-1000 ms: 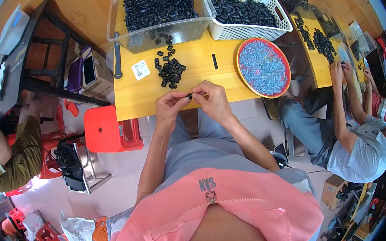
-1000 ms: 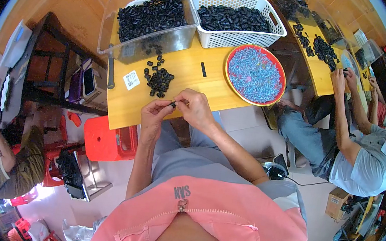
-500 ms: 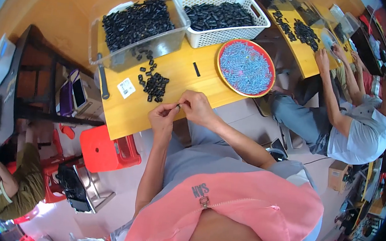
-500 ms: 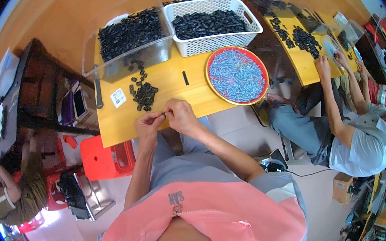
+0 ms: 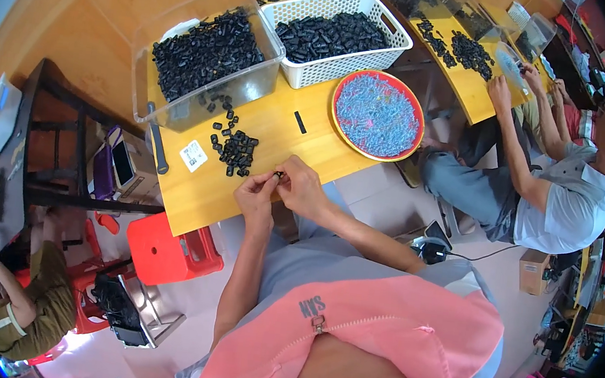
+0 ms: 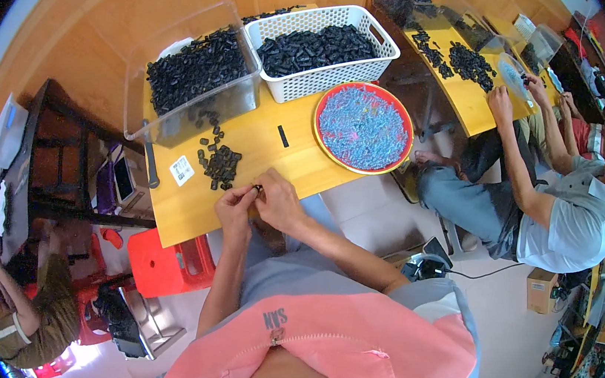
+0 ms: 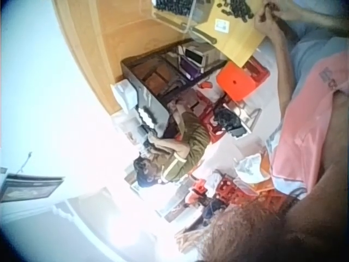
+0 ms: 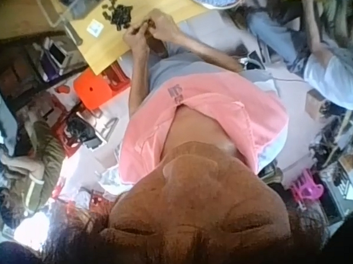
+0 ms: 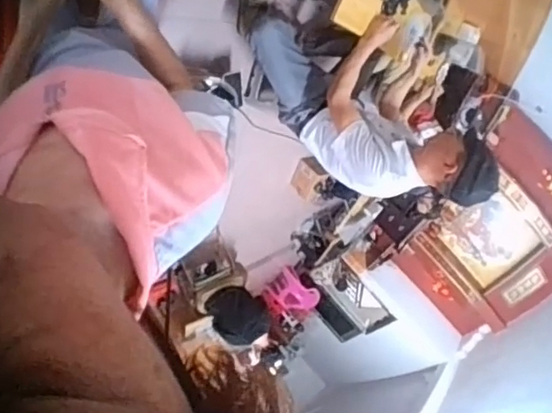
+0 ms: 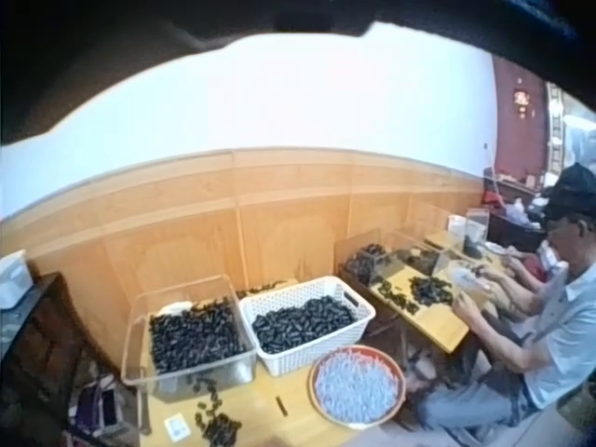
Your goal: The person assembles small components by picking up black plastic pieces and inserting small pins into them by hand.
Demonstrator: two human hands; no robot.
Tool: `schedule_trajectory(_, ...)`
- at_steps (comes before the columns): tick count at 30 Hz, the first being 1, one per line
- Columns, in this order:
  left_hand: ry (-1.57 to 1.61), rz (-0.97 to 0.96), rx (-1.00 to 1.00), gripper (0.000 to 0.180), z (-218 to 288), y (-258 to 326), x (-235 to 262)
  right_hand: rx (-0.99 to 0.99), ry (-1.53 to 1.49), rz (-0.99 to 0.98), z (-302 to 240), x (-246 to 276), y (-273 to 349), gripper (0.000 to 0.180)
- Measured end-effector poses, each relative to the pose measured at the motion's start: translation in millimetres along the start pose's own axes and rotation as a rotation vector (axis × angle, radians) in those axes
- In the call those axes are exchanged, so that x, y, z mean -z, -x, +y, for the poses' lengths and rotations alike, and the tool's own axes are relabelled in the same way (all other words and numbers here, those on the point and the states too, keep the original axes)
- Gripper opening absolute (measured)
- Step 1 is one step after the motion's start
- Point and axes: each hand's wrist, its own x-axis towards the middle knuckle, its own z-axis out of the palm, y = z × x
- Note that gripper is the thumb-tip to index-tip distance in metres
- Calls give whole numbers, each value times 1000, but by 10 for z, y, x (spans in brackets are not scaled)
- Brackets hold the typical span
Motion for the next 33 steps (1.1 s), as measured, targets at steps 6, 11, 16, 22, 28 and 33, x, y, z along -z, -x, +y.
schedule_trajectory(6,57,82,21,9,-59,-7,-22,101,139,43,33,-83,-24,18)
schedule_trajectory(11,117,86,43,8,-81,-23,15,122,187,43,34,-136,-33,17)
schedule_trajectory(16,96,110,23,8,-125,-23,45,138,233,39,-7,-198,-18,10)
schedule_trajectory(22,38,19,99,9,25,-65,48,179,219,45,42,-92,-69,15)
schedule_trajectory(28,-76,-52,127,10,55,-125,96,157,165,4,54,-44,-106,26)
schedule_trajectory(33,71,44,139,5,41,-105,50,144,161,-49,23,-58,-112,29)
